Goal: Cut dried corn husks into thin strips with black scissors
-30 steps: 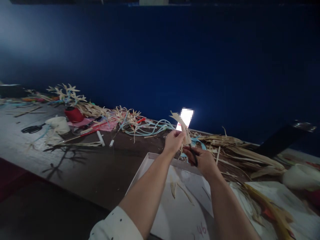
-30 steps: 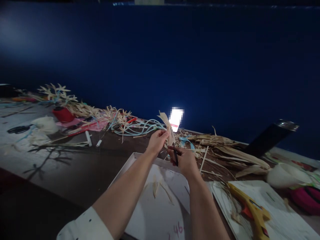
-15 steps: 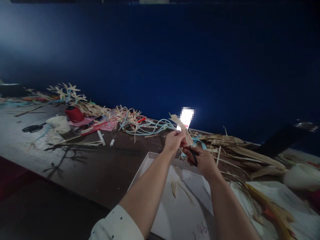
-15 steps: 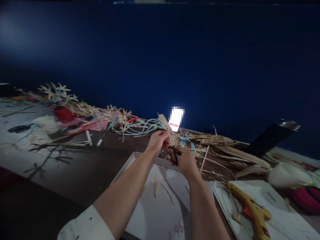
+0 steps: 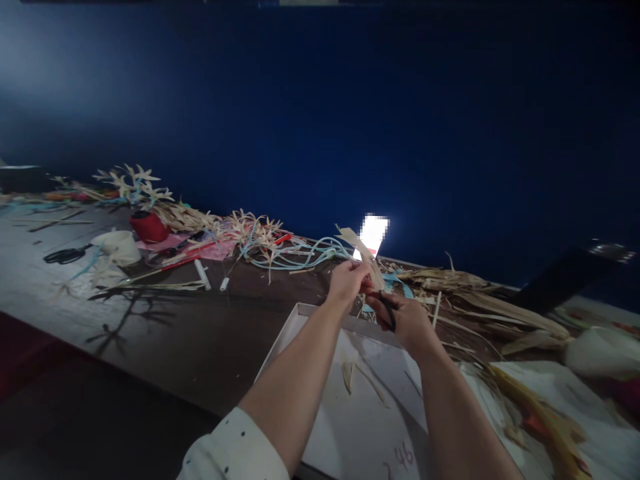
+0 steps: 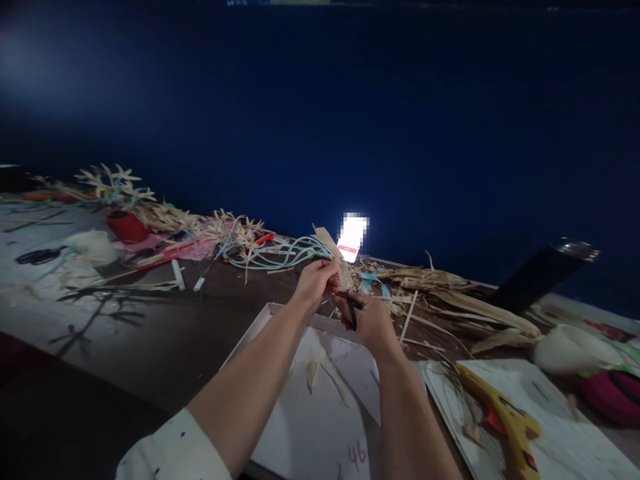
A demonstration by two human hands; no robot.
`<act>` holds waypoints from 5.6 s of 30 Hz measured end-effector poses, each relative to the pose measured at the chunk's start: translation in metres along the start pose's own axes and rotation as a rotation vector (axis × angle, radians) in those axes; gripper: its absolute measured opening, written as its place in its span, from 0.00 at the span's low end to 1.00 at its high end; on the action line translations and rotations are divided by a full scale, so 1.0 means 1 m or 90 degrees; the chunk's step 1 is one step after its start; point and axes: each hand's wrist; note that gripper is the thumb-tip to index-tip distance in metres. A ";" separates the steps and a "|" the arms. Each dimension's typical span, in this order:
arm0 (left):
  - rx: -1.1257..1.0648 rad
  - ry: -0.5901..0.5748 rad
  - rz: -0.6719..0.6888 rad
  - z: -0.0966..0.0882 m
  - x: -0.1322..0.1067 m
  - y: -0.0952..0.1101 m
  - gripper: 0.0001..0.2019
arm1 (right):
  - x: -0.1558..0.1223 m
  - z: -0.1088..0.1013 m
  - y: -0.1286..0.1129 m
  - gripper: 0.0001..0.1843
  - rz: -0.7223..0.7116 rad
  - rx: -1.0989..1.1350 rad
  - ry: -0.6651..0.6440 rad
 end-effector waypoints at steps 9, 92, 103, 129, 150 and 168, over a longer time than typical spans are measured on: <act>0.033 0.008 0.050 -0.002 0.001 -0.002 0.07 | 0.003 0.003 0.004 0.22 0.046 0.056 0.005; 0.340 -0.130 0.096 -0.022 -0.034 -0.015 0.13 | 0.015 -0.004 0.013 0.28 -0.077 0.292 0.066; 0.131 -0.216 -0.039 -0.022 -0.040 -0.009 0.18 | 0.017 -0.010 0.015 0.20 -0.132 0.378 0.121; 0.133 -0.233 -0.041 -0.028 -0.037 -0.004 0.16 | 0.020 -0.010 0.018 0.19 -0.088 0.356 0.199; 0.341 -0.005 0.050 -0.038 -0.018 -0.010 0.11 | -0.002 -0.009 0.002 0.26 -0.047 0.129 -0.049; 0.299 0.056 0.109 -0.046 -0.015 0.005 0.13 | -0.005 -0.011 0.009 0.24 0.026 -0.067 -0.228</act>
Point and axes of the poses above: each hand's wrist, its own x-axis towards the middle knuckle, its own z-axis out of the palm, y = z × x, and after that the axes turned 12 degrees about z, right-handed
